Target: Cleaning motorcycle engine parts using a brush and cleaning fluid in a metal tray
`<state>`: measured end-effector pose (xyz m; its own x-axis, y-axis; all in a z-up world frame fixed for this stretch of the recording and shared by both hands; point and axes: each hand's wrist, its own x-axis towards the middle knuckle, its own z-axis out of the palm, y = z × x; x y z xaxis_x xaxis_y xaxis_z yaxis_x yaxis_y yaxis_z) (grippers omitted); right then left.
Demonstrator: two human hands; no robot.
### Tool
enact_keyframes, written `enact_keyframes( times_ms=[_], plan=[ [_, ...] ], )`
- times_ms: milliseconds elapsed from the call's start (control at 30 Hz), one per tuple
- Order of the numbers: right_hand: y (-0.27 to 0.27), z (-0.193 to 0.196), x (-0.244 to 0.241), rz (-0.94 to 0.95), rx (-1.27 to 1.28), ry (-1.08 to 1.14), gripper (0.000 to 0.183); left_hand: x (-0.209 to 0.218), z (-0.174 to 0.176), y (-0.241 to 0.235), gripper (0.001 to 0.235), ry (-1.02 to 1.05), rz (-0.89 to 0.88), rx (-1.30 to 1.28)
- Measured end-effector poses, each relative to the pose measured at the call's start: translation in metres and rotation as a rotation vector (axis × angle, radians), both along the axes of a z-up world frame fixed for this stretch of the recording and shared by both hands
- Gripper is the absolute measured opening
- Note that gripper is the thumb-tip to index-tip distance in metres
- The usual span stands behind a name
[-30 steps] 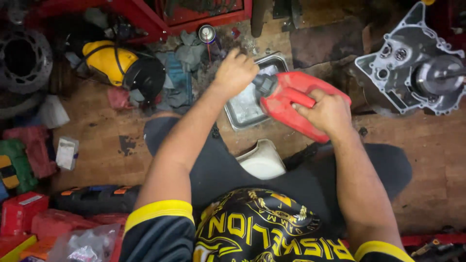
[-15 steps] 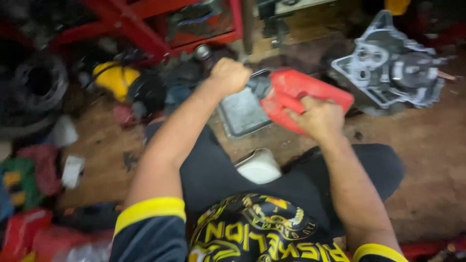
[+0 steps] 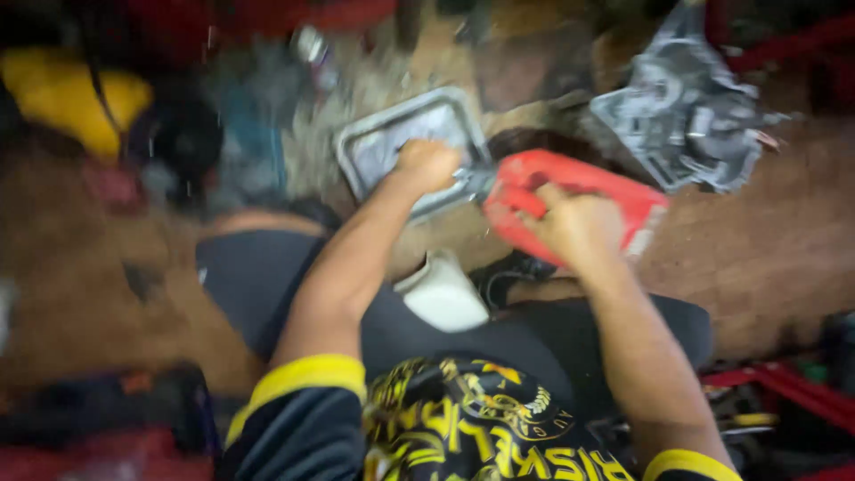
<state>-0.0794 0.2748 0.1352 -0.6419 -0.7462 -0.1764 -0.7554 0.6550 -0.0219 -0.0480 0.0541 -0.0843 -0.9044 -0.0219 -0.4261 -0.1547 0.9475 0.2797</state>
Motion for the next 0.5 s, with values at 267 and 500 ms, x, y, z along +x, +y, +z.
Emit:
enact_keyframes(
  times_ms=[267,500],
  plan=[
    [-0.032,-0.026,-0.036,-0.134,0.614,0.047,0.063,-0.022,-0.021,0.003,0.017,0.127,0.023,0.335],
    [-0.054,-0.005,-0.045,-0.179,0.656,0.075,0.057,-0.022,-0.009,0.013,0.017,0.148,0.036,0.429]
  ],
)
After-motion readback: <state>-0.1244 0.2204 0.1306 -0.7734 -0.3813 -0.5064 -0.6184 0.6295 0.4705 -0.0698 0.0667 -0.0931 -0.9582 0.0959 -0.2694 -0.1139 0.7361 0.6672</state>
